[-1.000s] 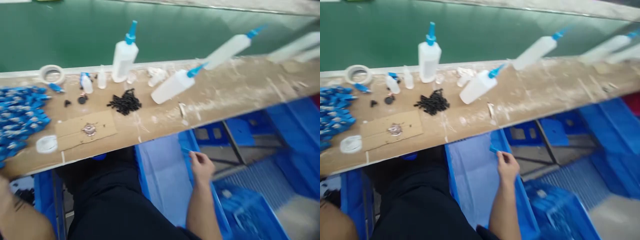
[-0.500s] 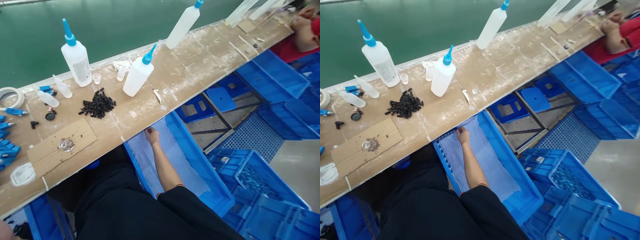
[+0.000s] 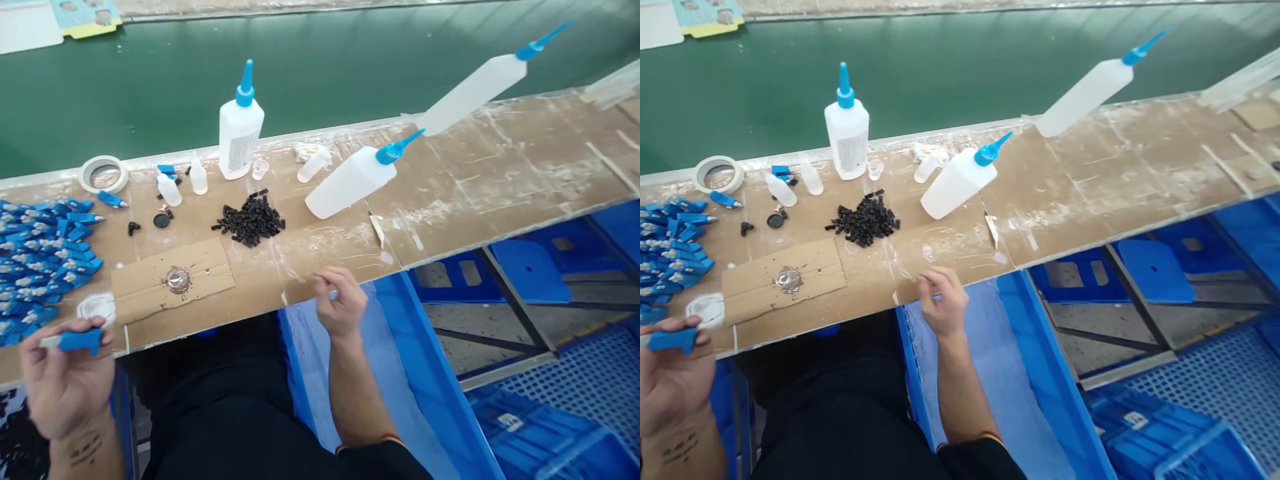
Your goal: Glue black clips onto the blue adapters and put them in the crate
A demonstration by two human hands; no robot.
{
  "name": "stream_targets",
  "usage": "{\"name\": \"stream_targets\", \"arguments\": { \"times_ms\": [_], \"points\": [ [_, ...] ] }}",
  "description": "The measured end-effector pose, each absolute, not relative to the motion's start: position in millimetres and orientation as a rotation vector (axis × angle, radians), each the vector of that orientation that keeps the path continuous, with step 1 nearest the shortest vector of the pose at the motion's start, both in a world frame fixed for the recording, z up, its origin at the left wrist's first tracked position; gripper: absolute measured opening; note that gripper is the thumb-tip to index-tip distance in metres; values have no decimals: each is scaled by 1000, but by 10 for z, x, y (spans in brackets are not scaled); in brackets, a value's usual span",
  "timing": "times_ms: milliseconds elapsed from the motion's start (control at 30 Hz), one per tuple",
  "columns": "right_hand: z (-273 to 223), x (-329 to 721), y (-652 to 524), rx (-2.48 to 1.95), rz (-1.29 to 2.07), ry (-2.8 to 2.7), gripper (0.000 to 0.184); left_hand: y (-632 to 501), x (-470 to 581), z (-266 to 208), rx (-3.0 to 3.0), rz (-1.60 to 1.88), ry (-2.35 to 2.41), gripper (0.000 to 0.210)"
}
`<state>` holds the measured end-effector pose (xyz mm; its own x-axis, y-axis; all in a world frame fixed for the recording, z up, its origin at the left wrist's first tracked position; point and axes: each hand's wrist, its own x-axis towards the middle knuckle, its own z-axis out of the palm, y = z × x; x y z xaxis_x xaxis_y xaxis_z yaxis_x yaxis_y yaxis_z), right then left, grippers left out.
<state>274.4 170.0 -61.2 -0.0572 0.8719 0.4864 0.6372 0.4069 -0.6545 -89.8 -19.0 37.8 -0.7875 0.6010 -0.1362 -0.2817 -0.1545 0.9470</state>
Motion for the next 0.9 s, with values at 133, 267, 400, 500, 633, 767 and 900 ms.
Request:
{"name": "stream_targets", "arguments": {
  "times_ms": [133,267,400,500,633,767,900],
  "points": [
    [-323,2032,2084,-1083,412,-2276,19,-157,-724,317,400,2024,1488,27],
    [-328,1722,2287,-1272,471,-2353,22,-323,-729,230,429,1992,1387,25],
    [-370,1662,2319,-1340,588,-2288,23,-445,-775,131,496,1950,1352,29],
    [-333,1655,2312,-1410,648,-2225,22,-433,-771,93,576,1908,1357,24],
    [-188,1688,2128,-1398,623,-2109,21,-342,-674,76,763,1875,1486,16],
    [0,1676,1697,-876,313,-2158,9,-146,-478,128,1148,1562,1727,10],
    [164,1579,1390,-259,227,-2270,30,122,-335,188,1331,1551,1598,13]
  ]
}}
